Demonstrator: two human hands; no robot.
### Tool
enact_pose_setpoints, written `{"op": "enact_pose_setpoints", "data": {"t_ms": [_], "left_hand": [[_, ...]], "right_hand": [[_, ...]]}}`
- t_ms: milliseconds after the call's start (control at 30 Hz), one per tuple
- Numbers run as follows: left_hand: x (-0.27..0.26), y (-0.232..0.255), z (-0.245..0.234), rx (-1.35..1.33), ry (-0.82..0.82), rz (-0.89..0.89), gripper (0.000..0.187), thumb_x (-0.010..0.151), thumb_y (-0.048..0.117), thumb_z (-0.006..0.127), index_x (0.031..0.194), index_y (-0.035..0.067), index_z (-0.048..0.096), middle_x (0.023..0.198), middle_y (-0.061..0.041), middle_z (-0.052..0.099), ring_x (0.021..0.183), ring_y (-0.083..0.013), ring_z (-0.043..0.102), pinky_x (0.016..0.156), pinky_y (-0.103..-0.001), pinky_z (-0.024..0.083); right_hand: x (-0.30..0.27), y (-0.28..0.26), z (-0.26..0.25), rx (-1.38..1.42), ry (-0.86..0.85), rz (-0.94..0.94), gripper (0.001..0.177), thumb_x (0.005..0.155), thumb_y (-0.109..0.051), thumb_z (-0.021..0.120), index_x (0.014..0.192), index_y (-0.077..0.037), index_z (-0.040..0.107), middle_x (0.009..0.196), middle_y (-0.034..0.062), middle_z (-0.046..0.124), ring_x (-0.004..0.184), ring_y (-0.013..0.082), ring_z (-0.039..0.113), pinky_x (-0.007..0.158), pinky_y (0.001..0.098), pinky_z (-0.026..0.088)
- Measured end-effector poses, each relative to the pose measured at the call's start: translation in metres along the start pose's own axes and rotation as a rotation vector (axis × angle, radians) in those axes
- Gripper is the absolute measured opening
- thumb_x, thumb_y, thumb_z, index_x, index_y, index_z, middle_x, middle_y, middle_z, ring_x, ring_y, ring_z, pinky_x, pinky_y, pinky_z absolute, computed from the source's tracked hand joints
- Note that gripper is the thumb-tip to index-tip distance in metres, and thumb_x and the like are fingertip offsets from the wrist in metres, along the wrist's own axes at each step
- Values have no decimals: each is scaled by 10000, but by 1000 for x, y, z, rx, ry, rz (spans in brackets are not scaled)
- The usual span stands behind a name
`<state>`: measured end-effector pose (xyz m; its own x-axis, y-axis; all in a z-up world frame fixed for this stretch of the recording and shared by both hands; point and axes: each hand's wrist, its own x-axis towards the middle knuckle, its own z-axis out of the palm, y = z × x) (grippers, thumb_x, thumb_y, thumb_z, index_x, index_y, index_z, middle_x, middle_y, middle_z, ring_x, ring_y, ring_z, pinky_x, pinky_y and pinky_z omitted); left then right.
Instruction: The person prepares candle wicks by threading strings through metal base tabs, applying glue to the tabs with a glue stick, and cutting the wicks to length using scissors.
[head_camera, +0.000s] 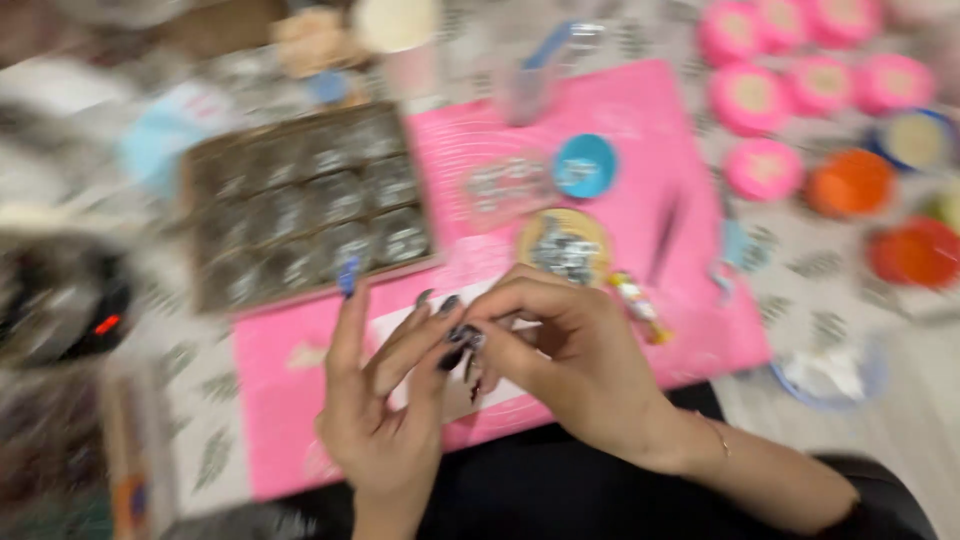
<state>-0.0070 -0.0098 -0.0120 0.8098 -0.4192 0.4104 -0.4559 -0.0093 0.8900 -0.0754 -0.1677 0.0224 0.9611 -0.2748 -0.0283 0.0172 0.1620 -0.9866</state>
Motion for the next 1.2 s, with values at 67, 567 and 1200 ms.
{"op": "enact_pose_setpoints", "data": {"t_ms": [67,567,1200], "left_hand": [[0,2,13,-60,-104,17,690,1036,-64,599,1632,-27,254,1224,-241,776,1183,-297,767,1173,-429,574],[-13,-105,34,-6,-634,-182,723,977,99,523,1598,-22,172,1320,-233,614,1051,-261,723,918,-341,585],[-19,-35,-10,512,-20,-152,232,1113,42,595,1318,-9,691,1034,-142,768,954,-176,772,845,-287,598]], "right_hand": [[-15,-11,-28,-178,77,-53,123,985,13,669,1096,43,712,992,95,651,829,120,678,717,276,567],[-276,146,-461,-1038,969,986,219,923,-147,743,967,63,786,779,207,752,639,275,749,635,402,613],[-129,-3,-235,-964,375,381,300,966,-202,641,1216,-78,750,894,80,772,671,193,737,602,338,614]]}}
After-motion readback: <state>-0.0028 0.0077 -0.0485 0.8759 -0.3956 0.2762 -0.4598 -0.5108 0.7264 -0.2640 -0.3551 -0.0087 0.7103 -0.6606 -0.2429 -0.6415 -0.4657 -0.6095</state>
